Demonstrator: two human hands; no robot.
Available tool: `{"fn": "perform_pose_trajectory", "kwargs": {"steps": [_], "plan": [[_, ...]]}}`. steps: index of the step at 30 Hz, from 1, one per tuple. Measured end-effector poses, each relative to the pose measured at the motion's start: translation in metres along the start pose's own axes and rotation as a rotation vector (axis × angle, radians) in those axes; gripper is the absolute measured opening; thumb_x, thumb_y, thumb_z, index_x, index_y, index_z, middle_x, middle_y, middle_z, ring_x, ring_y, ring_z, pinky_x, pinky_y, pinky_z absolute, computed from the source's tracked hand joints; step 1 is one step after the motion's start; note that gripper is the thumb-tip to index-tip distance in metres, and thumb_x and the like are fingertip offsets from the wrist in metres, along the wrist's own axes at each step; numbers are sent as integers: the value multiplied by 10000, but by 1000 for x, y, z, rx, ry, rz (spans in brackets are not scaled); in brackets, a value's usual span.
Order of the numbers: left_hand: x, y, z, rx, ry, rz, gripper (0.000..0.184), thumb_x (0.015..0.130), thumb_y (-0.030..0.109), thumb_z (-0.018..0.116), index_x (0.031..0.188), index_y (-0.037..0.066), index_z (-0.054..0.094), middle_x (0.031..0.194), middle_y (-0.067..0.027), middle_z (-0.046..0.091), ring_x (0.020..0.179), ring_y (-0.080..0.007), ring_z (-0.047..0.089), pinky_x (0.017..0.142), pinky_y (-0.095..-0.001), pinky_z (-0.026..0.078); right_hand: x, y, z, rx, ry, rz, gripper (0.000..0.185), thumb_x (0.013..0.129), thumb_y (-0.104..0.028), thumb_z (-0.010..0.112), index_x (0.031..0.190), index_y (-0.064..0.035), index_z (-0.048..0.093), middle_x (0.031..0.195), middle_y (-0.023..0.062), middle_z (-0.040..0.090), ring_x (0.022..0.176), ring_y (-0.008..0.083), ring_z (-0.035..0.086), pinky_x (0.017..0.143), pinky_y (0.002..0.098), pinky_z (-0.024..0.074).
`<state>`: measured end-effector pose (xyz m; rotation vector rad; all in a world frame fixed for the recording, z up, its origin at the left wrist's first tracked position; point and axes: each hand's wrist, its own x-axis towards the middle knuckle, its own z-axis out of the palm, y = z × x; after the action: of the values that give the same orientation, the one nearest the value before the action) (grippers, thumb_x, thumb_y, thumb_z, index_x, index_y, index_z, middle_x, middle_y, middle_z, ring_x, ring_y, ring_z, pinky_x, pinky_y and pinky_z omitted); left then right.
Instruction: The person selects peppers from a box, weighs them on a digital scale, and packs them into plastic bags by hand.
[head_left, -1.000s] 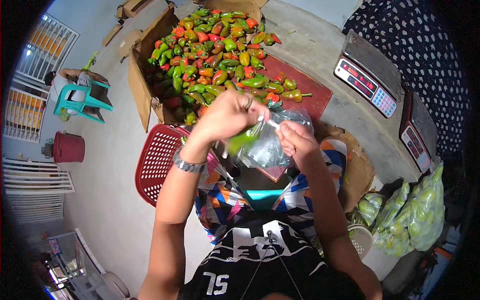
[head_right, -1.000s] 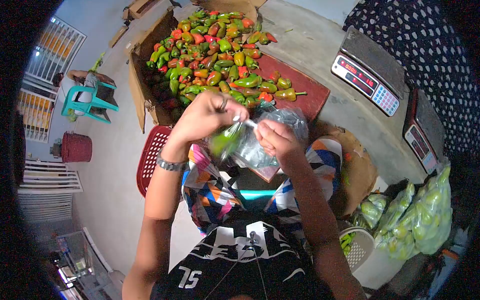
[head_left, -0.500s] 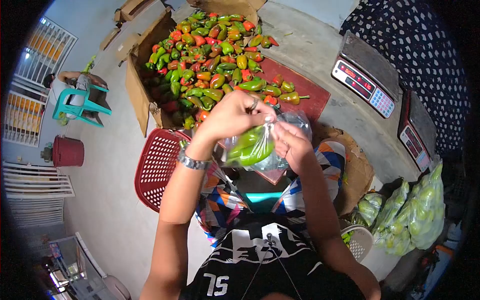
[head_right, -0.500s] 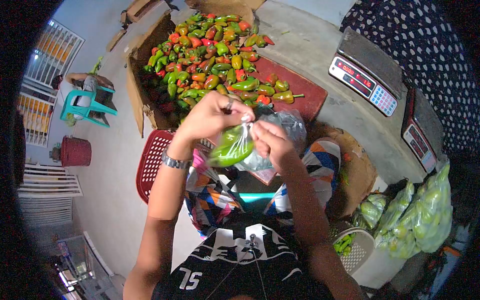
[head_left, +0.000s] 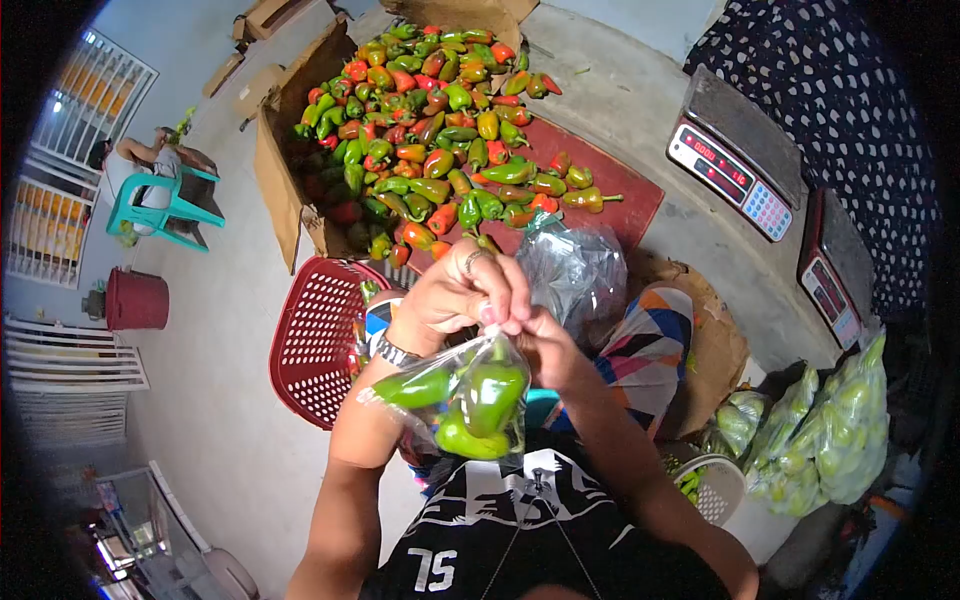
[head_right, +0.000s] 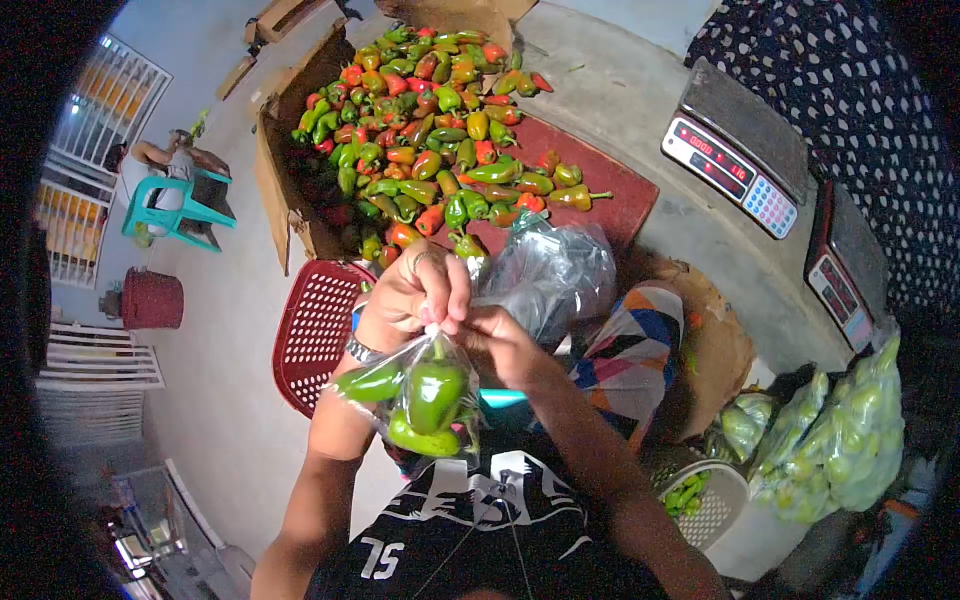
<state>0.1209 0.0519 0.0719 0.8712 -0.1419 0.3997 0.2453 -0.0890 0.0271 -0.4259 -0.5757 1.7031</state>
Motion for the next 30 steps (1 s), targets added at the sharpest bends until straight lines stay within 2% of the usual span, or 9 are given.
{"fn": "perform_pose_trajectory", "kwargs": {"steps": [2, 6, 10, 14, 17, 20, 23, 27, 30], "plan": [[-9, 11, -2, 217, 54, -59, 203, 816, 165, 850, 805, -21, 769, 992, -164, 722, 787, -213, 693, 741, -307, 562, 11, -6, -26, -225, -122, -54, 168, 1024, -67, 601, 1143, 23, 680, 1100, 27, 696, 1030, 101, 629, 915, 271, 497], [-16, 36, 5, 730, 159, -117, 49, 879, 43, 778, 910, 8, 789, 993, -80, 718, 899, -155, 667, 817, -296, 530, 16, -52, 4, -1070, 167, -174, 90, 964, -55, 666, 953, 27, 700, 859, 144, 697, 778, 192, 689, 707, 346, 532], [-27, 24, 6, 802, 354, -184, 113, 914, 9, 740, 1024, -4, 761, 970, -34, 708, 891, -91, 647, 814, -243, 520, 15, -50, 19, -1456, 272, -539, 35, 885, -6, 670, 915, 6, 655, 817, 168, 609, 757, 392, 636, 682, 439, 526], [-31, 1, 15, 793, 604, -160, 278, 898, -84, 662, 1161, -10, 710, 967, -5, 716, 876, -52, 635, 794, -224, 514, 17, -46, 10, -1687, 228, -599, 109, 845, -12, 668, 943, -31, 623, 831, 170, 568, 762, 390, 616, 695, 500, 517], [-34, -20, 18, 974, 703, -218, 191, 912, -38, 662, 1084, -6, 739, 984, -15, 732, 834, -52, 611, 748, -227, 490, 14, -42, 7, -1741, 291, -478, 90, 865, -72, 675, 933, -23, 642, 834, 182, 601, 758, 400, 629, 718, 511, 517], [-34, -40, 18, 1024, 696, -6, 168, 908, -19, 669, 1055, 0, 749, 955, -33, 720, 778, -68, 574, 690, -247, 464, 13, -41, 0, -1664, 352, -369, 139, 908, -155, 659, 913, -16, 652, 802, 189, 632, 715, 356, 653, 700, 484, 527], [-38, -52, 18, 1061, 698, -19, 177, 891, -26, 675, 1051, -2, 746, 946, -53, 711, 758, -89, 572, 676, -259, 460, 10, -56, -5, -1300, 347, 147, 233, 958, -231, 619, 895, -9, 650, 752, 164, 646, 670, 306, 666, 654, 429, 533], [-41, -75, 33, 1113, 870, 91, 184, 863, -47, 688, 1028, 9, 746, 971, -65, 717, 804, -113, 626, 732, -250, 494, 3, -46, -38, -56, 307, 522, 301, 1038, -301, 524, 844, -82, 591, 599, -30, 473, 483, 118, 479, 464, 286, 374], [-44, -77, 34, 1213, 811, 172, 209, 834, -49, 691, 1025, 18, 745, 996, -90, 716, 837, -193, 661, 771, -293, 521, -4, -43, -34, 193, 266, 620, 271, 1039, -305, 527, 926, -69, 595, 637, -8, 506, 508, 132, 497, 480, 292, 399]]}}
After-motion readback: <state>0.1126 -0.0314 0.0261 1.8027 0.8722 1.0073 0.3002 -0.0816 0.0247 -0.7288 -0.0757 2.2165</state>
